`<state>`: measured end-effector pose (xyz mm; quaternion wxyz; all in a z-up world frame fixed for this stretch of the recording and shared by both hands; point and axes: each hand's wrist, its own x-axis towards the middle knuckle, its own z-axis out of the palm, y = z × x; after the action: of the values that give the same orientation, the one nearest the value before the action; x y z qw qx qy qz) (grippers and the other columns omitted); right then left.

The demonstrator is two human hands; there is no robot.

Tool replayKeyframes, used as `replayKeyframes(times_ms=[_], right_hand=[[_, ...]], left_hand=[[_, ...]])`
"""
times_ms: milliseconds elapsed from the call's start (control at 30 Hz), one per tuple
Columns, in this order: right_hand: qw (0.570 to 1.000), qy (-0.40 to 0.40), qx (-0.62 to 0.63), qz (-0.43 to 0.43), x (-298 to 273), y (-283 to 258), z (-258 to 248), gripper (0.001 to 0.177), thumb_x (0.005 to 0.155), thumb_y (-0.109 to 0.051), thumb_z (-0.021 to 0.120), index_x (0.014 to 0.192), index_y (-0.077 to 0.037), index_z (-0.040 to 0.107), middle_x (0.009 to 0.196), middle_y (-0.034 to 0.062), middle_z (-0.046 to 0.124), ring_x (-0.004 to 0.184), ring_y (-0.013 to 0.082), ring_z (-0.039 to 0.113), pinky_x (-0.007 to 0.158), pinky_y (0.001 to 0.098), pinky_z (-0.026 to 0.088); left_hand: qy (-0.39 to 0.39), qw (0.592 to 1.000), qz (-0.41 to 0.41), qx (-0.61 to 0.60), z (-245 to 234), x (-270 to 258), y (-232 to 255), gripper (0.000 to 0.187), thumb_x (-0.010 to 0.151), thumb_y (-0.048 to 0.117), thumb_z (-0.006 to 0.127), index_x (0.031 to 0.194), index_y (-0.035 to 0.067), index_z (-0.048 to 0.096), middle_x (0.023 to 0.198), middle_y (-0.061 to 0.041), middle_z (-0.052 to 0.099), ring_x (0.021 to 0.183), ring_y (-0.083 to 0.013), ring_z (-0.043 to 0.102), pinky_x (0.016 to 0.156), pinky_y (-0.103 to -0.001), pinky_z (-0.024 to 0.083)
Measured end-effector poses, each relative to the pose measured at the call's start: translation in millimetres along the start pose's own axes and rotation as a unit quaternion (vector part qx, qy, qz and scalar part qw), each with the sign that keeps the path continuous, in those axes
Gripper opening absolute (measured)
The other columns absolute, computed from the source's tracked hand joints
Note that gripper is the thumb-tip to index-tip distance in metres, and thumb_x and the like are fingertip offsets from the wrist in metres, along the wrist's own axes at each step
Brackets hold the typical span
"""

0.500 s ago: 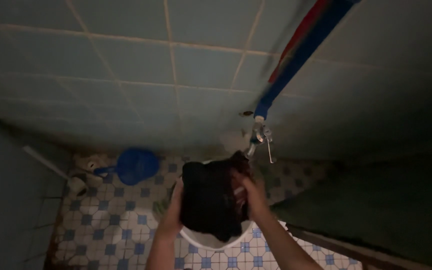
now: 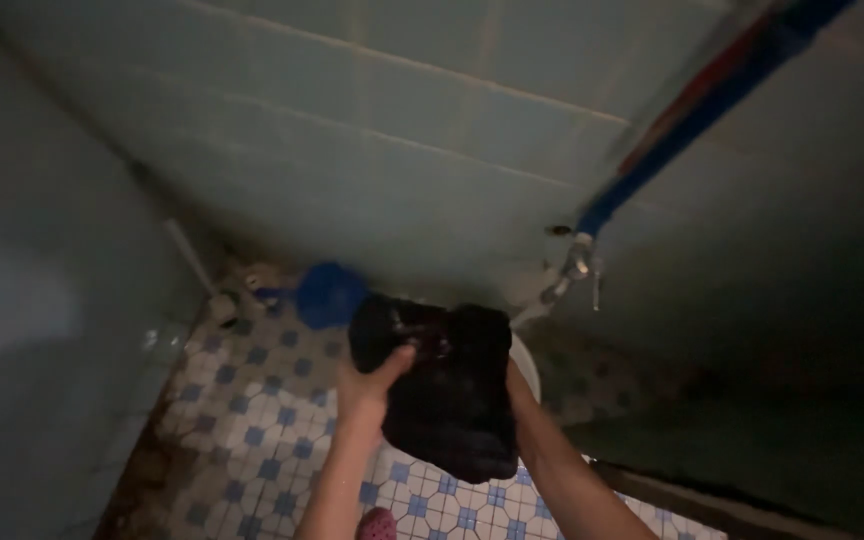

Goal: The person hand-washes a dark garment in a white bucket under a running tap. They repeatedly submerge, agitate, and wring the cloth, then drain the bucket and refill it to continue rinsing. The garment remains wet at the end of the clip.

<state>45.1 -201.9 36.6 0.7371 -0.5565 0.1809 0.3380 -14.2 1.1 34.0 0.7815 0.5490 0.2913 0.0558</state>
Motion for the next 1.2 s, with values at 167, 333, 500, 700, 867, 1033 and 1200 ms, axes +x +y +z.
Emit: replayKeyframes(times_ms=[167,333,500,700,867,1033,1200], right_hand=[[0.986,-0.154,-0.032,0.062,2.0,16.5,29.0,0.051,0.098,-0.039,0.060,0.136,-0.005,0.060,0.124,0.0135,0.069,0.102,0.0225,0.071,0.088,0.0345,0.060],[0.963,-0.232,-0.078,0.109,14.5,34.0,53.3,0.039,0.102,-0.031,0.064,0.125,0.001,0.066,0.116,0.0157,0.070,0.096,0.0237,0.071,0.084,0.0367,0.060],[0.930,-0.352,0.026,0.099,12.4,48.7,74.0,0.021,0.102,-0.016,0.065,0.116,-0.001,0.070,0.109,0.0149,0.073,0.096,0.0225,0.074,0.086,0.0373,0.061],[0.903,-0.348,-0.009,0.252,34.1,88.5,96.4,0.040,0.105,-0.030,0.057,0.126,0.002,0.066,0.119,0.0155,0.071,0.102,0.0250,0.070,0.094,0.0389,0.058],[0.882,-0.345,-0.021,0.319,38.5,94.2,114.4,0.052,0.105,-0.041,0.052,0.133,0.003,0.062,0.127,0.0159,0.069,0.107,0.0269,0.067,0.099,0.0403,0.055],[0.881,-0.385,0.029,0.276,-10.8,81.5,160.6,0.060,0.101,-0.049,0.050,0.137,-0.001,0.060,0.132,0.0159,0.066,0.114,0.0291,0.064,0.102,0.0431,0.051],[0.875,-0.418,0.079,0.230,-77.1,58.5,200.9,0.069,0.097,-0.057,0.048,0.140,-0.004,0.057,0.138,0.0159,0.062,0.121,0.0314,0.060,0.105,0.0459,0.048]], left_hand=[[-0.035,0.984,0.150,0.091,-11.4,-62.9,77.9,0.056,0.069,0.024,0.090,0.114,-0.004,0.073,0.107,-0.018,0.080,0.098,-0.0292,0.077,0.090,-0.037,0.061],[-0.079,0.954,0.201,0.207,-41.5,-104.3,105.0,0.060,0.065,0.027,0.091,0.113,-0.001,0.071,0.105,-0.016,0.079,0.097,-0.0260,0.078,0.089,-0.036,0.061],[-0.169,0.851,0.335,0.368,-63.6,-136.1,134.3,0.062,0.058,0.029,0.091,0.113,0.005,0.074,0.104,-0.016,0.078,0.094,-0.0296,0.077,0.085,-0.037,0.061],[-0.044,0.951,0.199,0.234,-111.4,-135.8,136.1,0.055,0.067,0.027,0.091,0.114,0.004,0.075,0.100,-0.015,0.079,0.090,-0.0270,0.077,0.082,-0.036,0.061],[0.027,0.976,0.181,-0.118,-134.2,-151.5,156.4,0.047,0.070,0.013,0.085,0.110,-0.007,0.072,0.102,-0.016,0.078,0.087,-0.0274,0.076,0.079,-0.038,0.062],[0.103,0.967,0.147,-0.179,-121.0,-186.8,183.5,0.046,0.068,0.008,0.082,0.111,-0.007,0.071,0.102,-0.015,0.078,0.087,-0.0263,0.076,0.080,-0.038,0.061],[0.140,0.958,0.127,-0.216,-107.0,-213.8,209.2,0.048,0.069,0.007,0.083,0.113,-0.006,0.072,0.104,-0.015,0.078,0.091,-0.0247,0.075,0.085,-0.036,0.060]])
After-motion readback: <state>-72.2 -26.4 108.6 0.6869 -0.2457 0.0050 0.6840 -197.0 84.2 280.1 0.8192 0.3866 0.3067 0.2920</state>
